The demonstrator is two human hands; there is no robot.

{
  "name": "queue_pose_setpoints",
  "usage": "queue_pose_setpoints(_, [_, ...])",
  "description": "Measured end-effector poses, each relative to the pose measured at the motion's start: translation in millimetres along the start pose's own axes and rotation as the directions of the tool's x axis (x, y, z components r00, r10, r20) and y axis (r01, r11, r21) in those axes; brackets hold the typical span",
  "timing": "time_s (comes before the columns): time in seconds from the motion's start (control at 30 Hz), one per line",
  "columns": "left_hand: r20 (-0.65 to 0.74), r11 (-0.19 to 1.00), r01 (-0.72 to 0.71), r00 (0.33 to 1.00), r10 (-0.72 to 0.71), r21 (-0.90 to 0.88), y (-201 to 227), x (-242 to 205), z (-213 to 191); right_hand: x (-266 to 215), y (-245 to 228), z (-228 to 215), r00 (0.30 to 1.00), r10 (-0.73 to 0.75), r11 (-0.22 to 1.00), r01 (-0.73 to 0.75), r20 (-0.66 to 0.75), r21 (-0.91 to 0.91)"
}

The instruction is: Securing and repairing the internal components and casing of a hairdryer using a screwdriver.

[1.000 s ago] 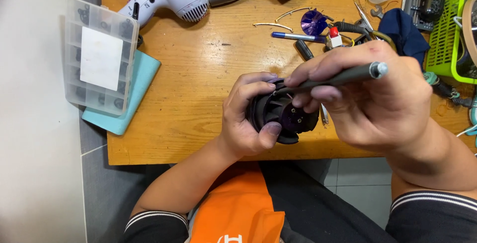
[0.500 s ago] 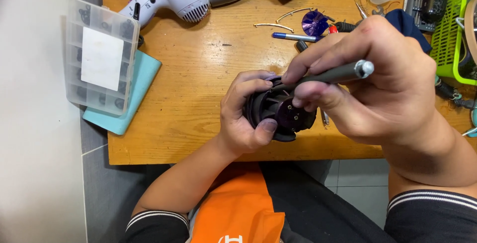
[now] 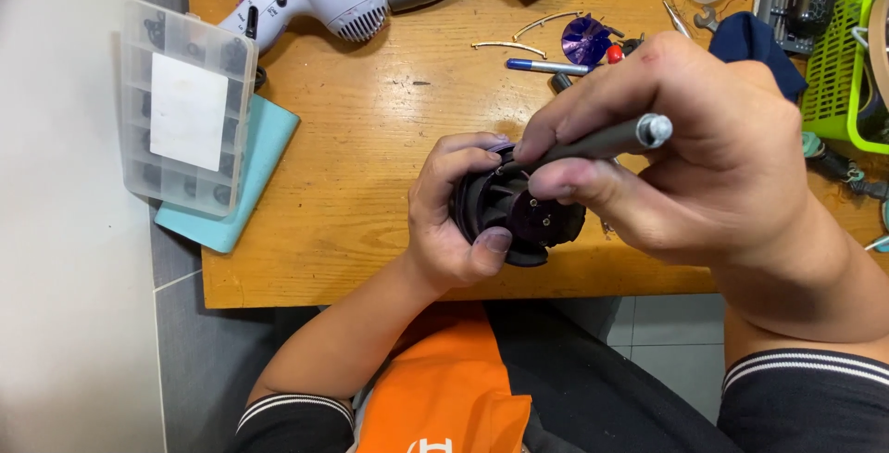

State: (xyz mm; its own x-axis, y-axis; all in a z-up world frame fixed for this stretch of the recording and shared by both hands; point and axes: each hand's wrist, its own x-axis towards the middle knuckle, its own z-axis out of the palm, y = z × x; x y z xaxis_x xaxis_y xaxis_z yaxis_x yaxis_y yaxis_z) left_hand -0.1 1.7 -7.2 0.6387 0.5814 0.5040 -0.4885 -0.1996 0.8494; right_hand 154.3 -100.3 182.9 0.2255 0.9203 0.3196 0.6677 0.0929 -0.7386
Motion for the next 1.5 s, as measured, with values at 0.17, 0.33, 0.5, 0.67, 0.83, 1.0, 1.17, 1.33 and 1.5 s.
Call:
queue_pose_setpoints(0.17, [0.007, 1.000, 0.015, 1.000, -0.015, -0.002, 0, -2, -3, -4, -1, -1, 1.000, -0.011, 0.995, 0.010, 0.019, 0.099])
queue_pose_setpoints(0.33, [0.004, 1.000, 0.023, 1.000, -0.023, -0.007, -2, 1, -3, -6, 2, 1, 1.000, 0.025, 0.997, -0.023, -0.016, 0.073])
queue_pose_setpoints(0.5, [0.001, 1.000, 0.013, 1.000, -0.013, -0.025, -4, -3, -3, -4, -2, -3, 0.996, 0.041, 0.981, -0.054, 0.074, 0.185])
queue_pose_setpoints(0.67, [-0.012, 0.998, 0.031, 0.999, -0.031, -0.054, -5, -1, -2, -4, 2, 3, 0.999, -0.033, 0.998, 0.033, 0.000, 0.051])
queue_pose_setpoints(0.83, [0.039, 0.996, -0.016, 0.999, 0.019, -0.090, -13, -7, -7, -14, 4, 0, 0.998, -0.041, 0.997, 0.038, -0.052, -0.066])
queue_pose_setpoints(1.0, [0.223, 0.985, -0.152, 0.966, 0.130, 0.086, -8, -5, -13, -32, 5, -8, 0.998, -0.063, 0.987, 0.066, -0.026, 0.145])
queue_pose_setpoints(1.17, [0.402, 0.948, -0.251, 0.902, 0.156, 0.195, -14, -7, -7, -84, 7, -24, 0.995, 0.034, 0.998, -0.029, -0.090, 0.051])
queue_pose_setpoints(1.33, [0.393, 0.917, -0.264, 0.910, 0.134, 0.298, -11, -6, -11, -134, 18, -33, 0.980, 0.081, 0.989, -0.101, -0.182, -0.104])
queue_pose_setpoints(1.5, [0.491, 0.751, -0.468, 0.843, 0.221, 0.466, 13, 10, -22, -182, 32, -31, 0.985, 0.089, 0.909, -0.141, -0.148, -0.393])
